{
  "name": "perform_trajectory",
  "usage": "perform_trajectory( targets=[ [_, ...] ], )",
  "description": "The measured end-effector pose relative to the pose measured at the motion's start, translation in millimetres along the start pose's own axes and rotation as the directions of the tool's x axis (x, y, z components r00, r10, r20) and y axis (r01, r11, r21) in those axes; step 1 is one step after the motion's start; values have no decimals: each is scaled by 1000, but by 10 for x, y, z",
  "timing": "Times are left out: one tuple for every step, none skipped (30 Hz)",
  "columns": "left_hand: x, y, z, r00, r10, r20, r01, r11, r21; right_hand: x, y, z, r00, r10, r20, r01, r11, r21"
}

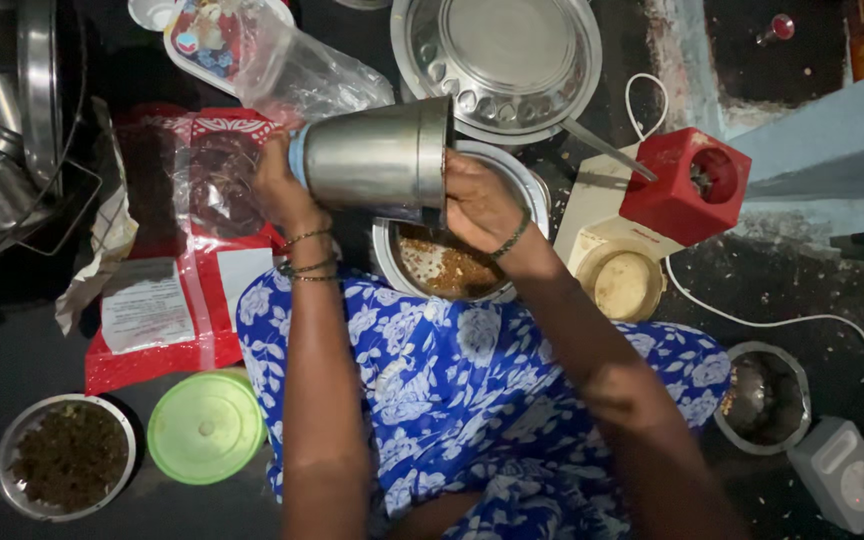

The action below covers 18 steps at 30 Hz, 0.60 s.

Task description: The person sits on the floor and uses a blender to grind dry ingredients. They repeatedly add ingredients to the blender jar, secure the lid, blend, and then pour the ground mixture into a metal bowl.

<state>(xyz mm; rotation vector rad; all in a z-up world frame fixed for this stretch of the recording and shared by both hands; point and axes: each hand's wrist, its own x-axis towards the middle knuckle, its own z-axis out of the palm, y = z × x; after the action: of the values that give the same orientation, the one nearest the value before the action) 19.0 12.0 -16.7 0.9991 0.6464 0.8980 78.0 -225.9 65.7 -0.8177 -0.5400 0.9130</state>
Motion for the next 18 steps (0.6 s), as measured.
perform_trajectory(
  targets=[
    [14, -21, -24, 1000, -18, -6, 18, 997, -78, -3, -97, 49, 991, -16, 136, -16, 973, 229],
    [36, -44, -53, 999, -36, -10, 34, 987, -155, -2, -192, 80, 963, -66, 260, -58, 895, 442],
    [59, -67, -84, 998, -55, -13, 51, 972, -231, -13, -264, 107, 921, -144, 363, -124, 772, 623],
    [91, -83, -120, 995, -95, -23, 82, 941, -330, -49, -314, 131, 983, -50, 178, -46, 866, 498],
    [122, -95, -155, 990, -135, -28, 110, 898, -426, -93, -355, 143, 1000, 7, -30, 4, 940, 342],
    [141, -104, -184, 984, -175, -30, 134, 845, -518, -140, -378, 145, 969, 21, -244, 21, 986, 167],
    [156, -106, -207, 979, -200, -29, 155, 835, -528, -188, -388, 134, 963, 14, -268, 28, 988, 153],
    [171, -90, -241, 974, -226, -29, 176, 825, -538, -231, -372, 109, 957, 7, -291, 35, 990, 138],
    [181, -69, -264, 968, -251, -29, 195, 814, -547, -279, -345, 66, 950, 0, -312, 41, 992, 123],
    [173, -58, -262, 966, -253, -60, 184, 827, -531, -375, -331, 0, 957, -205, -208, 122, 928, -351],
    [161, -40, -266, 963, -252, -93, 171, 841, -514, -485, -296, -80, 942, -336, -19, 215, 645, -733],
    [152, -18, -267, 960, -251, -126, 158, 854, -496, -573, -230, -181, 908, -363, 208, 297, 211, -931],
    [138, 2, -269, 956, -268, -122, 170, 841, -513, -613, -91, -291, 921, -356, 155, 303, 407, -862],
    [122, 18, -270, 952, -284, -117, 182, 828, -531, -597, 89, -424, 929, -352, 109, 296, 534, -792],
    [117, 28, -252, 948, -301, -108, 195, 812, -550, -522, 323, -560, 960, -272, -70, 173, 770, -614],
    [112, 39, -251, 944, -315, -98, 208, 798, -565, -398, 569, -700, 958, -156, -240, 66, 936, -346],
    [102, 44, -255, 940, -330, -89, 221, 785, -579, -305, 786, -837, 937, -55, -344, -1, 987, -162],
    [99, 40, -255, 935, -345, -79, 234, 771, -592, -281, 947, -966, 928, -31, -370, -54, 975, -217]
  ],
)
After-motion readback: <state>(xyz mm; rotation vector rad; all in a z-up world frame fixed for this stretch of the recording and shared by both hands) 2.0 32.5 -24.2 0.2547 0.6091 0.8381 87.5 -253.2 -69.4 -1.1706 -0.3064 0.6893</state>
